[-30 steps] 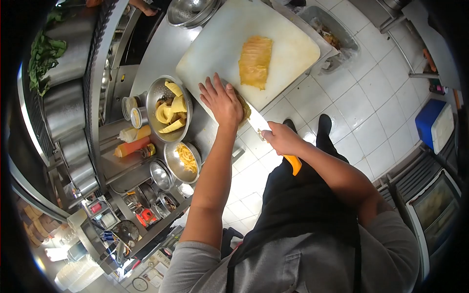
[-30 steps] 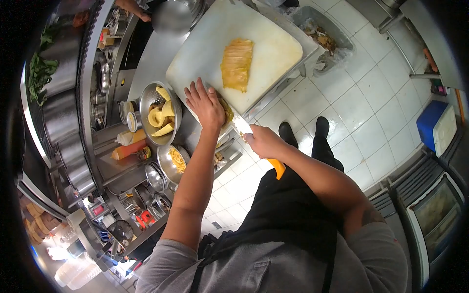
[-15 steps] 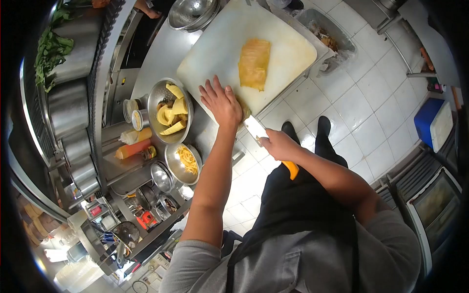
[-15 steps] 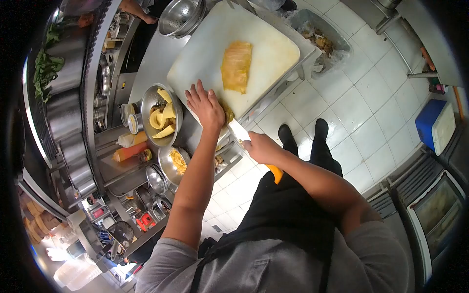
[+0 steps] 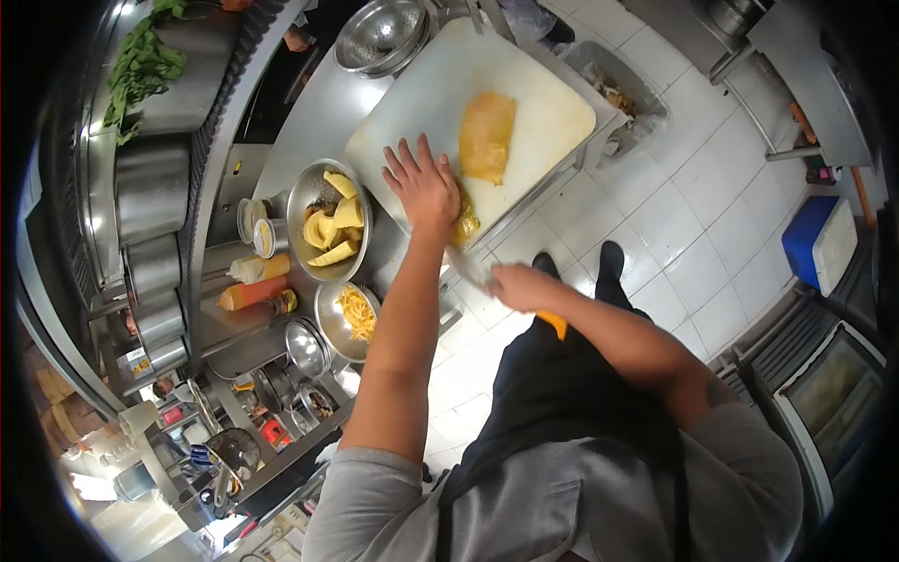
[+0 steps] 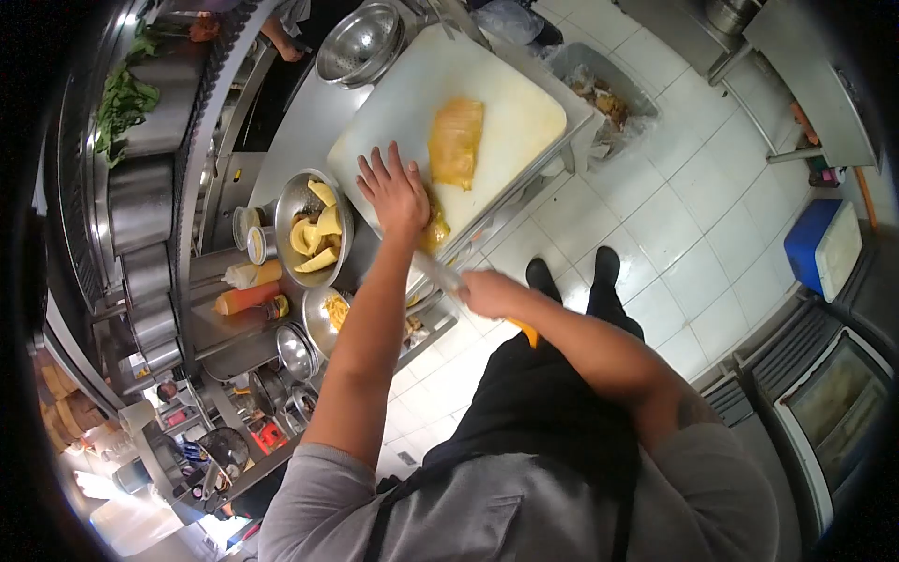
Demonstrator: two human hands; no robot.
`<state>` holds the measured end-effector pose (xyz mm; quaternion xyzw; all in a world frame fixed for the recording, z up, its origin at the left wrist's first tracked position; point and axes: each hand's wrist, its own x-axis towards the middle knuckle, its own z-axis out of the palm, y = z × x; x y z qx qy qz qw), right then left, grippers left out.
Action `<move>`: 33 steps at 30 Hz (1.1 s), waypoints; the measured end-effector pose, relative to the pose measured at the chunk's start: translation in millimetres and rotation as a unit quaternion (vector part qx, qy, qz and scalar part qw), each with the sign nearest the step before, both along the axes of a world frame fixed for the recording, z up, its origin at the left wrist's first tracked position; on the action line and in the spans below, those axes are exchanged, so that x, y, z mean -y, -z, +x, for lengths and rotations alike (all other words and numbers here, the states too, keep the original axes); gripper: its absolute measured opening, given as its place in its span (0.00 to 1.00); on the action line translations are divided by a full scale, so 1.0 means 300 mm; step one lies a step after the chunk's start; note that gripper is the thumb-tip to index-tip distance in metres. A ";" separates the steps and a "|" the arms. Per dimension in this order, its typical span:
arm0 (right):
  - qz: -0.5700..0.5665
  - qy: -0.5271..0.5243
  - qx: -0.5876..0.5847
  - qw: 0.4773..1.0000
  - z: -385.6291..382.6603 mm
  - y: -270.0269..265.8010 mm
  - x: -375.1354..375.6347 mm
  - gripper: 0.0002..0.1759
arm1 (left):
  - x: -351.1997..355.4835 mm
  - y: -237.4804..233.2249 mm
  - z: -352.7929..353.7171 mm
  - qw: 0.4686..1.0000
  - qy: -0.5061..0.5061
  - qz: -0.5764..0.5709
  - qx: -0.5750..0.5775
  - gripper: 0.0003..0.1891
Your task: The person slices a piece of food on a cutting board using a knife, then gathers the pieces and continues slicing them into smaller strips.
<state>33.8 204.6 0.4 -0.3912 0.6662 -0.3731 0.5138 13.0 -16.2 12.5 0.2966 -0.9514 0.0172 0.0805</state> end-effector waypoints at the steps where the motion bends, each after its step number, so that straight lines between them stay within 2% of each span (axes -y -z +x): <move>1: 0.062 -0.024 0.024 0.998 0.017 -0.022 -0.027 0.21 | 0.037 -0.005 -0.028 1.000 0.010 -0.022 0.005 0.30; 2: 0.046 -0.032 -0.004 0.998 0.045 0.011 -0.055 0.21 | 0.073 -0.012 -0.045 0.999 0.018 -0.044 0.012 0.30; 3: 0.077 -0.049 0.013 0.996 0.001 -0.089 -0.085 0.22 | 0.114 -0.029 -0.058 0.996 0.033 -0.079 0.036 0.30; 5: 0.036 -0.067 -0.046 0.996 -0.032 -0.060 -0.185 0.22 | 0.188 -0.066 -0.059 0.993 0.064 -0.081 0.055 0.29; 6: 0.066 -0.078 -0.047 0.994 -0.078 -0.114 -0.247 0.23 | 0.220 -0.092 -0.063 0.991 0.081 -0.083 0.066 0.29; 7: 0.071 -0.052 -0.044 0.995 -0.107 -0.142 -0.325 0.24 | 0.224 -0.121 -0.060 0.992 0.087 -0.087 0.026 0.26; 9: 0.109 0.008 -0.029 0.994 -0.168 -0.213 -0.478 0.23 | 0.187 -0.214 -0.025 0.978 0.164 0.114 0.065 0.26; 10: 0.149 0.082 0.026 0.985 -0.178 -0.222 -0.554 0.21 | 0.155 -0.244 0.009 0.951 0.203 0.216 0.087 0.27; 13: 0.152 0.221 0.063 0.961 -0.207 -0.220 -0.722 0.18 | 0.058 -0.219 0.103 0.901 0.336 0.205 0.181 0.25; 17: 0.126 0.331 0.027 0.935 -0.229 -0.233 -0.804 0.16 | 0.070 -0.182 0.106 0.913 0.300 0.151 0.230 0.15; 20: 0.100 0.393 0.036 0.913 -0.223 -0.227 -0.811 0.15 | 0.095 -0.166 0.093 0.899 0.327 0.147 0.253 0.13; 21: 0.097 0.397 0.033 0.912 -0.220 -0.231 -0.813 0.16 | 0.088 -0.190 0.075 0.893 0.296 0.200 0.273 0.13; 24: 0.094 0.402 0.033 0.910 -0.199 -0.234 -0.825 0.16 | 0.096 -0.163 0.091 0.897 0.273 0.240 0.251 0.10; 27: 0.102 0.400 0.036 0.910 -0.183 -0.234 -0.850 0.16 | 0.121 -0.131 0.096 0.894 0.333 0.177 0.244 0.12; 30: 0.107 0.420 0.034 0.901 -0.178 -0.235 -0.878 0.15 | 0.046 -0.262 0.052 0.900 0.220 0.309 0.214 0.16; 33: 0.106 0.442 0.031 0.890 -0.176 -0.216 -0.902 0.15 | 0.010 -0.279 -0.021 0.887 0.197 0.393 0.139 0.18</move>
